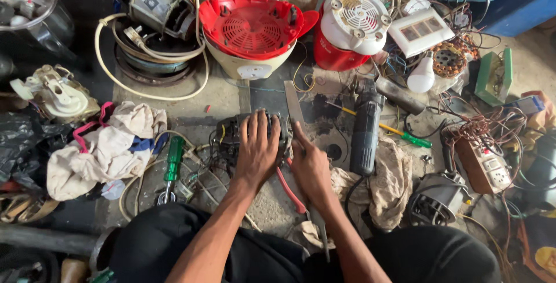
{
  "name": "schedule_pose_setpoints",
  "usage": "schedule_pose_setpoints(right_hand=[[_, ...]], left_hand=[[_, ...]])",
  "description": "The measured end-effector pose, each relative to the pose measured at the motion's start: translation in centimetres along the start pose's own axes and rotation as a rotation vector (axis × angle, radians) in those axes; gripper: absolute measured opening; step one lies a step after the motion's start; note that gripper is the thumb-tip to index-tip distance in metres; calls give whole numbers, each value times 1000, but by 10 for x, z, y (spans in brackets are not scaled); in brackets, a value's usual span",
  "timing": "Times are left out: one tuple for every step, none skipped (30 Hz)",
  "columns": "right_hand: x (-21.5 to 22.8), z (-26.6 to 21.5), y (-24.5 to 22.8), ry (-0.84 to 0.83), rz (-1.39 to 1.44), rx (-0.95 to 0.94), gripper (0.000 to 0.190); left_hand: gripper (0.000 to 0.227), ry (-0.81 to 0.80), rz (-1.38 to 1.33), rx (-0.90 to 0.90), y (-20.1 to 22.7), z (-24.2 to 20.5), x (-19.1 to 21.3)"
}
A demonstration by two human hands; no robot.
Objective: The person repairs an electric motor by hand using a metal file and a pair of pliers. The person files the metal shaft and uses pliers to adjust components on the motor assembly.
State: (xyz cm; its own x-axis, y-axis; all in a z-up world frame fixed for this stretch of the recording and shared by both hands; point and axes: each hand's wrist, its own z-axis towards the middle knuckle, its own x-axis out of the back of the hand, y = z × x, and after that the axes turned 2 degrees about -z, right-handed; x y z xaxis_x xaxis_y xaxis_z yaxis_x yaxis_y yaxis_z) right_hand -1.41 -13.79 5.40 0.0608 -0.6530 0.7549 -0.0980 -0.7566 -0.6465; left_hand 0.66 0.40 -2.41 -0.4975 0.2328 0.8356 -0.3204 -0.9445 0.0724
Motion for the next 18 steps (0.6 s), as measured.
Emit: schedule_pose_setpoints(right_hand=[[4,3,0,-7,1,-16,48],[7,-5,1,-40,-48,-55,49],[9,-19,2,-68,-96,-91,50],[12,-32,4,-96,-145,-128,51],[13,-45,5,-94,-48,-142,51],[15,-58,7,-92,49,-156,51],[15,-64,9,-88,148,-168,51],[10,-57,10,-63,84,-136,51],[3,-46,11,-36,17,-112,51],[-3,-34,14,-8,-50,-88,51],[-6,-16,17,11,-9,-65,50],[-9,3,19,30,31,-41,49],[-11,13,21,47,78,-12,49],[-9,15,24,53,83,-45,50],[-4,18,25,57,90,-75,52],[0,19,25,61,98,-105,53],[4,16,25,47,127,-158,52],[9,9,27,33,156,-211,52]], left_hand=[[48,1,14,-12,1,1,-1],[49,-6,2,-1,2,0,1],[50,-8,-9,9,2,1,2],[50,-11,-20,20,3,3,3],[55,-12,-65,29,4,3,5],[59,-14,-109,38,6,3,7],[64,-13,-152,45,6,3,8],[59,-14,-111,46,3,4,8],[54,-18,-79,44,4,4,6],[50,-21,-46,42,4,3,3],[49,-8,-34,34,5,2,-1],[48,4,-21,25,4,0,-4],[48,17,0,17,3,-1,-5],[48,8,8,16,5,-2,-5],[49,-1,22,15,5,-2,-4],[50,-10,35,15,5,-1,-2],[52,-29,58,14,4,0,1],[55,-47,81,13,3,1,4]])
